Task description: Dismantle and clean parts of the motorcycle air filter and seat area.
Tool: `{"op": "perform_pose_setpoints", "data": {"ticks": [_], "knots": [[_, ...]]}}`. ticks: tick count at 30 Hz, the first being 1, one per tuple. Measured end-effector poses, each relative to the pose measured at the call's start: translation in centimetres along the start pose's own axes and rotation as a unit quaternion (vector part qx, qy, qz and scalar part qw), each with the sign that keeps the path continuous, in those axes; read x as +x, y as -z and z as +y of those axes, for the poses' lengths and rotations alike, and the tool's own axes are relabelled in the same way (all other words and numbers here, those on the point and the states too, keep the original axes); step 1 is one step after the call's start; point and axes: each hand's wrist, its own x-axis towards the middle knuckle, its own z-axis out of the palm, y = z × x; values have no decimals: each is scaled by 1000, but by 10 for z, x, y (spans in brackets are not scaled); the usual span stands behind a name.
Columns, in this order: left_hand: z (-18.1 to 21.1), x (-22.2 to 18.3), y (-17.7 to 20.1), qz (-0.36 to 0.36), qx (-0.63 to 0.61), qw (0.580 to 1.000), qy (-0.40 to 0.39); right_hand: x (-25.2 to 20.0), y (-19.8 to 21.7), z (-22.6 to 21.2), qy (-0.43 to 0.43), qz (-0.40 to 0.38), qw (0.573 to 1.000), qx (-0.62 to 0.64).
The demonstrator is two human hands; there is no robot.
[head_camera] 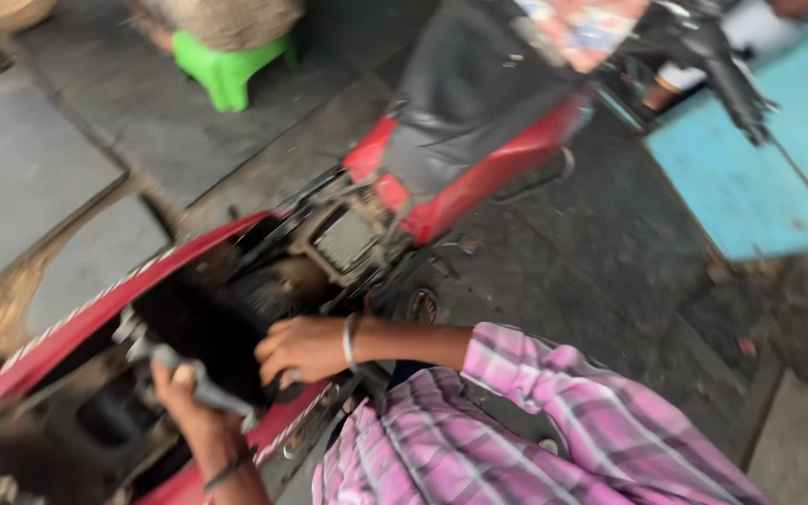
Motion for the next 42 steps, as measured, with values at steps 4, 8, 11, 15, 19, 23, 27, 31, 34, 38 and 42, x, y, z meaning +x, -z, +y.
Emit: {"op": "perform_pose_setpoints", "data": {"ticks": [4,8,11,15,19,23,27,31,34,38,42], "knots": [[31,-2,-44,-75,-44,996,18,10,-15,5,41,103,979,172],[-22,9,11,-137,5,990,-35,13,-23,14,-61,248,954,159],[-58,8,44,-134,21,990,-28,10,-16,8,-131,227,965,1],[-19,-9,-16,-109,-28,993,-39,15,0,-15,-164,111,976,-88],[5,-10,-33,-86,-18,995,-50,19,-6,-12,-135,44,990,6],[14,-12,-36,-60,-17,998,-26,27,-35,9,-62,226,959,160],[-21,-7,31,-28,28,997,-59,20,-36,8,-50,191,976,88],[30,-12,-12,15,50,997,-49,-14,-15,40,-66,179,982,-15],[77,-22,-32,31,257,959,-117,-56,-33,87,-115,256,958,61],[82,-17,-60,-19,612,769,-181,-124,-51,144,-237,362,879,199],[23,-10,-85,5,734,675,-82,-178,-52,160,-275,402,839,243]]}}
